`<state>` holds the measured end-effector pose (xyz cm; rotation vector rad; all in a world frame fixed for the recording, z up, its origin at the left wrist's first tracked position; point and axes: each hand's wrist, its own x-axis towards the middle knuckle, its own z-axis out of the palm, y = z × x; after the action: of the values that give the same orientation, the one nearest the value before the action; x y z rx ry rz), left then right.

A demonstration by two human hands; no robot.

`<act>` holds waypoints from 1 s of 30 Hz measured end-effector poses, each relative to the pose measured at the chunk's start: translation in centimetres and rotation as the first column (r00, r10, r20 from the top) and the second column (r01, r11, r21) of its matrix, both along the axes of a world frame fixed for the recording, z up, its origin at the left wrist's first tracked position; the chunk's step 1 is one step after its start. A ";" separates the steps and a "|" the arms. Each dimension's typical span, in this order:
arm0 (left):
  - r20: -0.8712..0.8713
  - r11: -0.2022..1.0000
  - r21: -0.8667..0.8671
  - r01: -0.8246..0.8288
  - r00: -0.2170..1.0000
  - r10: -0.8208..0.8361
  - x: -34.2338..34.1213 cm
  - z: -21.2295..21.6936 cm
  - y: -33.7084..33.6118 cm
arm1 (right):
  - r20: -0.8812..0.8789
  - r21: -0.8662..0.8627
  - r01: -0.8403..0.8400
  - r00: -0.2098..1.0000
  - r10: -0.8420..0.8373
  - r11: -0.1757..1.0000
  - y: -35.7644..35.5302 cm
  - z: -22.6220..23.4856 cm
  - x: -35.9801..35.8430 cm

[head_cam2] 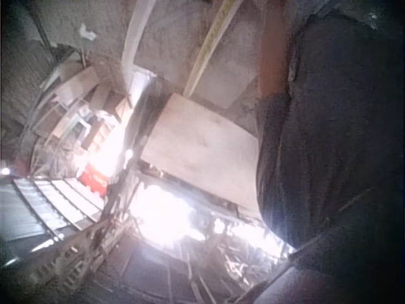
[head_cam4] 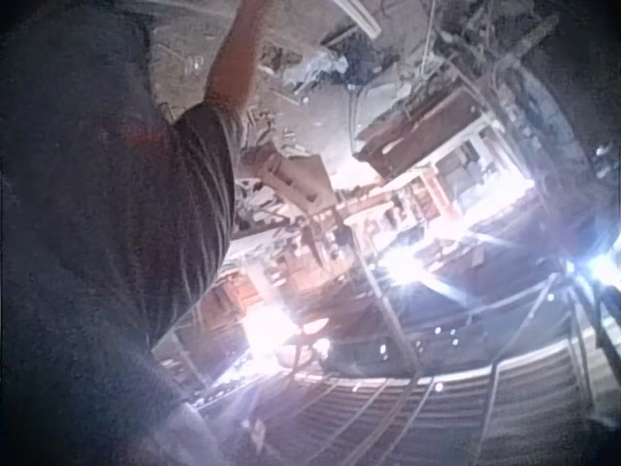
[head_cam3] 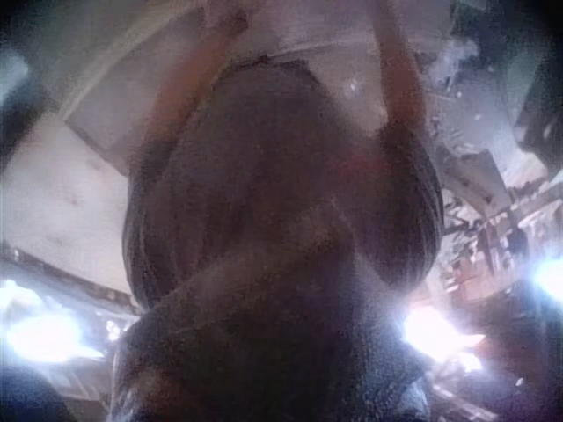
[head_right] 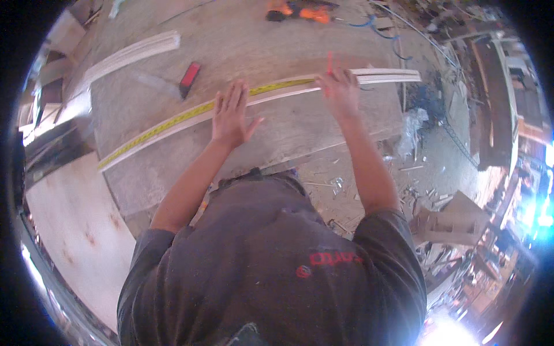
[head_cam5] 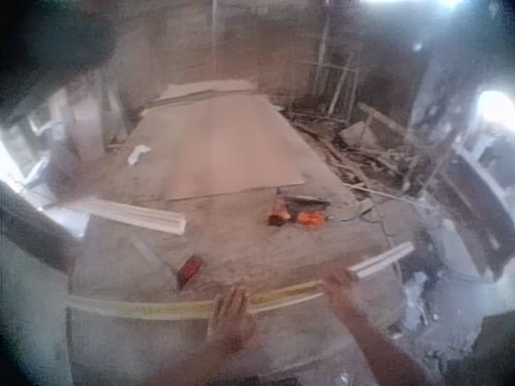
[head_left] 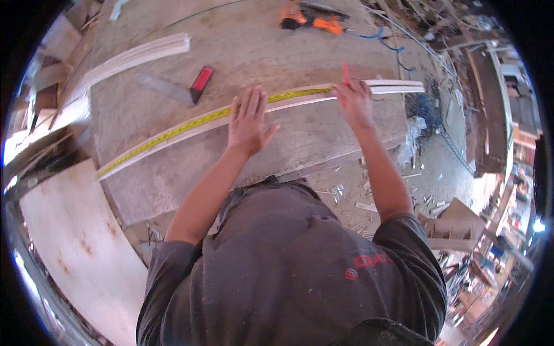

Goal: The person uses a nail gun to fasten wooden pieces, then wipes and aligns several small wooden blocks. They measure and mark a long wooden strip with a tape measure and pencil, preparing it for further assembly.

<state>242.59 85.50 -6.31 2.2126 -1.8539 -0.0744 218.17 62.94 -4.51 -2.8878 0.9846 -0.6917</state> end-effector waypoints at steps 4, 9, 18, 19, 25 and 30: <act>0.010 1.000 0.006 -0.008 1.000 0.008 -0.1 0.1 -0.2 | 0.042 0.003 0.014 0.999 -0.014 1.000 0.2 -0.2 -0.2; -0.012 1.000 0.027 -0.004 1.000 0.005 -0.1 0.2 -0.2 | -0.009 0.040 0.047 0.999 -0.047 0.998 -1.1 1.1 -2.4; -0.016 0.999 -0.040 -0.012 1.000 0.012 -0.7 0.1 -0.4 | -0.213 0.031 0.317 0.929 -0.304 0.948 -16.4 6.4 -19.6; -0.017 0.999 -0.038 -0.015 1.000 0.014 -0.7 0.1 -0.5 | -0.269 0.010 0.388 0.889 -0.371 0.922 -18.1 6.6 -21.1; 0.014 1.000 0.012 -0.015 1.000 0.015 -0.9 0.4 -0.8 | -0.356 -0.042 0.583 0.750 -0.557 0.811 -24.3 4.9 -25.7; 0.018 1.000 0.004 -0.008 1.000 0.008 -1.1 0.7 -1.0 | -0.486 -0.035 0.578 0.703 -0.519 0.815 -26.1 3.4 -25.4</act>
<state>241.50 84.49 -5.56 2.2303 -1.8560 -0.0562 192.75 36.87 -1.13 -2.6849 1.9217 0.1292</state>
